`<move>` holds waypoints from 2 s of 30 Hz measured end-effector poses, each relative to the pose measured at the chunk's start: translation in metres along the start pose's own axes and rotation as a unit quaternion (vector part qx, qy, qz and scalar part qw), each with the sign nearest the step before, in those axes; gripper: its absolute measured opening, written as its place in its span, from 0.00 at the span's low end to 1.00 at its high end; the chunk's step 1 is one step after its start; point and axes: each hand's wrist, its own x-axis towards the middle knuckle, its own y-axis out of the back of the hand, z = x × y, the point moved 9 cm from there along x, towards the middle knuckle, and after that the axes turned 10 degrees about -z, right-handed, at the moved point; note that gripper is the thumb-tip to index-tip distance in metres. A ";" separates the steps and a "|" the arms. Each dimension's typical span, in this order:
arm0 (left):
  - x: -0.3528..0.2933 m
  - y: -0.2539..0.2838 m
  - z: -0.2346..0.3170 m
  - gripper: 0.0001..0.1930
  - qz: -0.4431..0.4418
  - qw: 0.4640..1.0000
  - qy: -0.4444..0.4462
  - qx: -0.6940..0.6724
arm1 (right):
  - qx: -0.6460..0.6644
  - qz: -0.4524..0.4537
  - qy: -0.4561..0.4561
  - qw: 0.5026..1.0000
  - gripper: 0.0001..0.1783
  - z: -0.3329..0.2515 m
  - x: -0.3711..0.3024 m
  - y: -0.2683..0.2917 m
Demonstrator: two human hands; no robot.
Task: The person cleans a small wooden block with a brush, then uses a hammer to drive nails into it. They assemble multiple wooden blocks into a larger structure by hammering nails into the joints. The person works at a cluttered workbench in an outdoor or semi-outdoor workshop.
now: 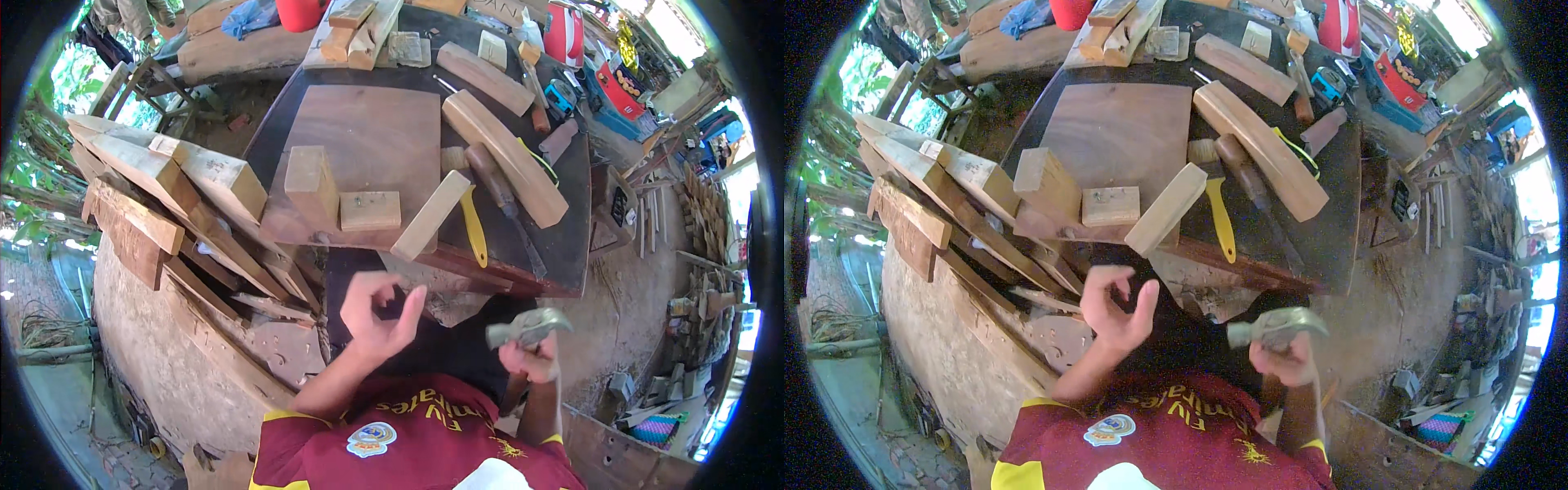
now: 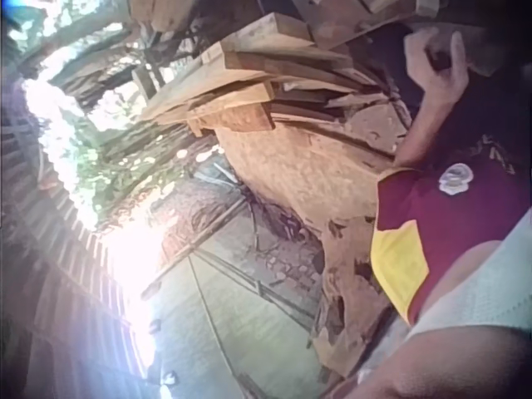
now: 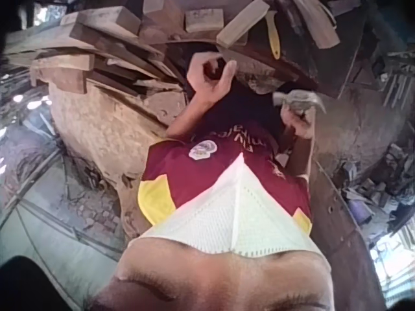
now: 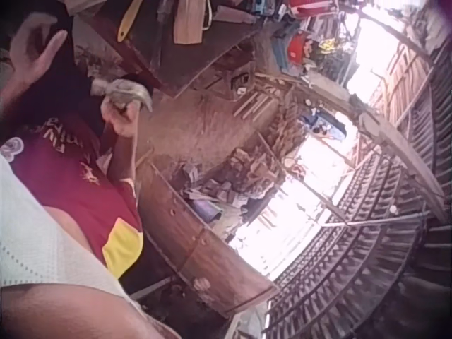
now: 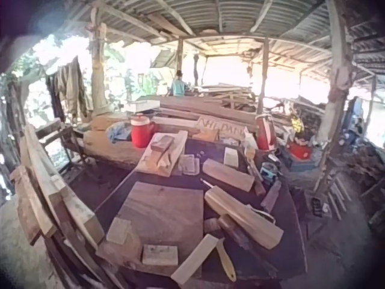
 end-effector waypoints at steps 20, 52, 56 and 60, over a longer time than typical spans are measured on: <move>0.020 -0.010 -0.032 0.19 0.017 0.998 0.066 0.002 | -0.237 0.114 0.062 0.963 0.13 -0.130 0.090 -0.059; -0.013 -0.020 -0.063 0.10 -0.100 0.893 0.351 -0.261 | 0.182 0.118 0.010 0.976 0.22 0.035 -0.015 -0.002; -0.012 -0.027 -0.062 0.13 -0.151 0.858 0.389 -0.301 | 0.184 0.055 0.013 0.981 0.23 0.030 -0.005 -0.013; -0.020 -0.037 -0.061 0.14 -0.174 0.816 0.422 -0.354 | 0.179 0.027 0.009 0.983 0.23 0.026 0.003 -0.020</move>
